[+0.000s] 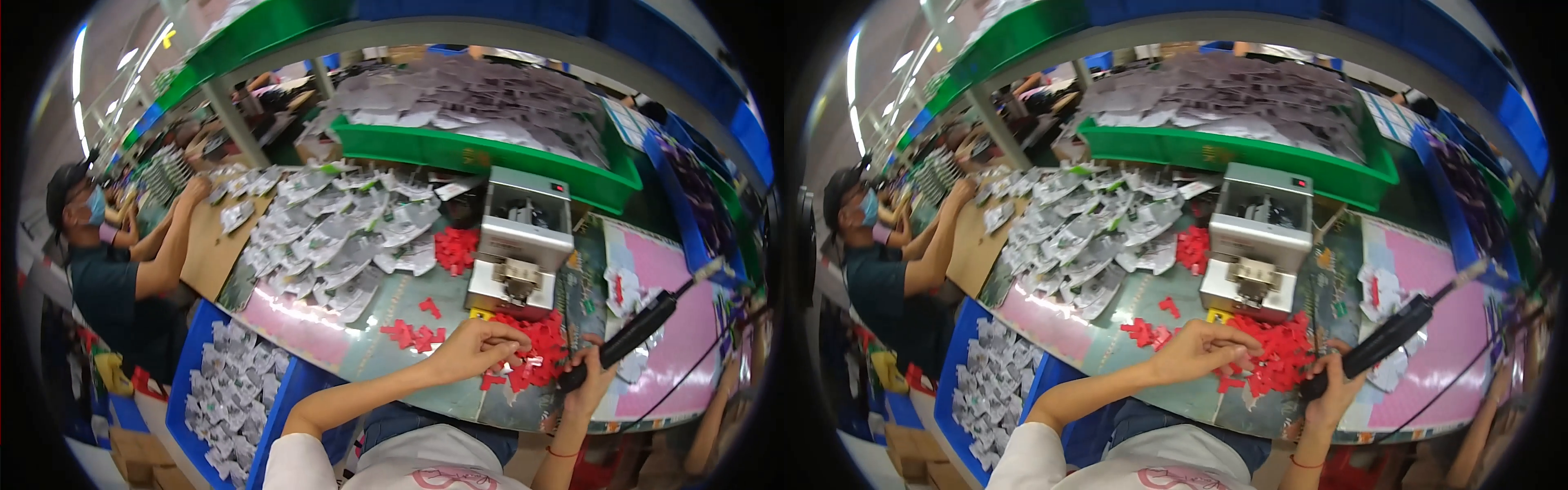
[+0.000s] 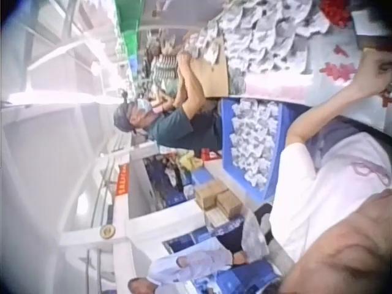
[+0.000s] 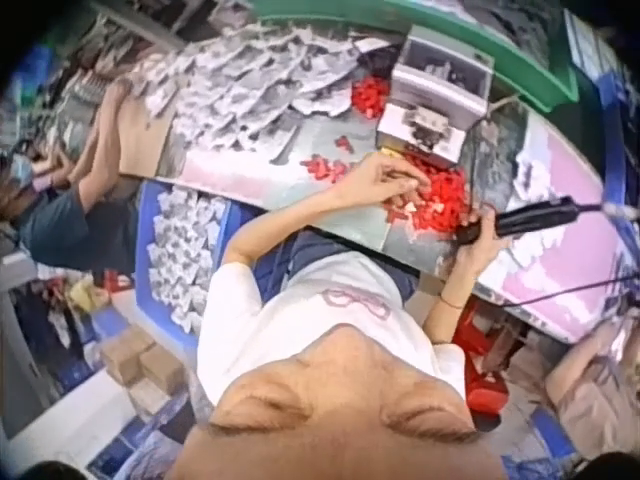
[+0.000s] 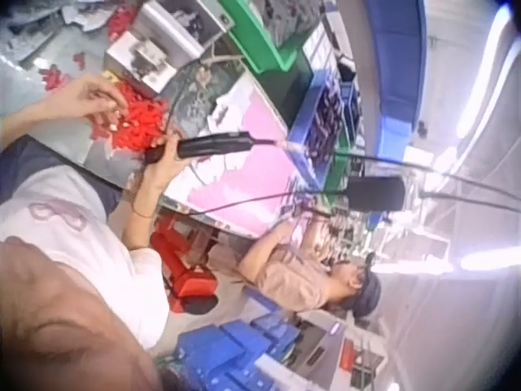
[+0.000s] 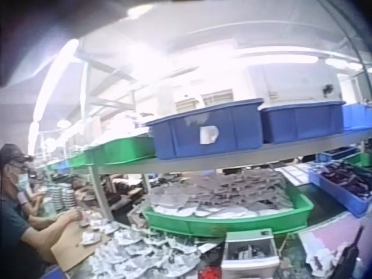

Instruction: Assembling small red plastic parts into white housing components using an electric screwdriver in a factory setting.

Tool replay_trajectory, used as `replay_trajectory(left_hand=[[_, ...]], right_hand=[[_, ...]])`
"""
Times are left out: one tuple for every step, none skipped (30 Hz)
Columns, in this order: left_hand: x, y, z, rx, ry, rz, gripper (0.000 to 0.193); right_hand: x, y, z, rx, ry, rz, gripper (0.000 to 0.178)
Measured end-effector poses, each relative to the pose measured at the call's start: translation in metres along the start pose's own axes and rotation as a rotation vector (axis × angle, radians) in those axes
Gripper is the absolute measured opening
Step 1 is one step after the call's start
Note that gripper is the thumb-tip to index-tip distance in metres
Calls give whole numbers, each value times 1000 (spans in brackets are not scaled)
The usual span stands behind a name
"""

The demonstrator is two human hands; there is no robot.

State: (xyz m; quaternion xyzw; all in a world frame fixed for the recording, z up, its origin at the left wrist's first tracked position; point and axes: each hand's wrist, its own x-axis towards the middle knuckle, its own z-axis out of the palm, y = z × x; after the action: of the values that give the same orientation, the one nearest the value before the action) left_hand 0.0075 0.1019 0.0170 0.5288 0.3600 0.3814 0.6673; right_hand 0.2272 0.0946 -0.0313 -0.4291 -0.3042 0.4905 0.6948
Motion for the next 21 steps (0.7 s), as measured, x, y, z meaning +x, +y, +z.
replay_trajectory(left_hand=[[-8,2,-8,-5,29,7,23],[-16,4,-16,13,93,-24,22],[-22,5,-23,29,151,-56,21],[-26,3,-32,24,165,-51,21],[-29,-4,-42,138,269,45,20],[-33,-7,-51,253,371,140,19],[-35,4,-58,487,466,144,15],[-37,7,-68,485,471,147,15],[-39,7,-79,740,557,250,13],[-40,8,-89,997,642,353,11],[-40,11,-98,976,698,376,11],[-40,14,-109,976,703,378,11],[-41,17,-120,930,771,369,10],[-41,21,-131,878,832,363,10],[-40,27,-142,876,835,365,10],[-39,36,-153,967,889,351,10],[-40,43,-163,1057,941,335,10],[-39,48,-174,1056,942,336,10],[-37,52,-186,1071,986,328,10],[-36,56,-198,1086,1032,320,10],[-36,59,-214,1088,1037,322,10]], right_hand=[[0,-3,9,-18,34,-37,34],[0,-7,16,-37,73,-78,39],[3,-6,10,-67,13,-64,45],[2,-5,14,-70,-1,-60,45],[1,-4,18,-92,19,-98,48],[0,-4,20,-113,41,-137,51],[1,-5,15,-167,8,-112,58],[1,-3,13,-168,2,-114,58],[1,-1,11,-251,48,-186,61],[1,1,12,-333,93,-257,63],[0,1,13,-333,88,-259,63],[-1,-3,15,-456,108,-395,65],[-3,-6,19,-573,123,-528,66],[-5,-10,22,-573,120,-532,66],[-8,-14,27,-651,138,-670,64],[-10,-17,29,-726,156,-807,62],[-11,-18,29,-751,138,-831,62],[-14,-19,30,-751,137,-832,62],[-17,-21,34,-777,101,-854,61],[-19,-21,36,-799,62,-876,59],[-19,-20,36,-795,60,-879,59]])
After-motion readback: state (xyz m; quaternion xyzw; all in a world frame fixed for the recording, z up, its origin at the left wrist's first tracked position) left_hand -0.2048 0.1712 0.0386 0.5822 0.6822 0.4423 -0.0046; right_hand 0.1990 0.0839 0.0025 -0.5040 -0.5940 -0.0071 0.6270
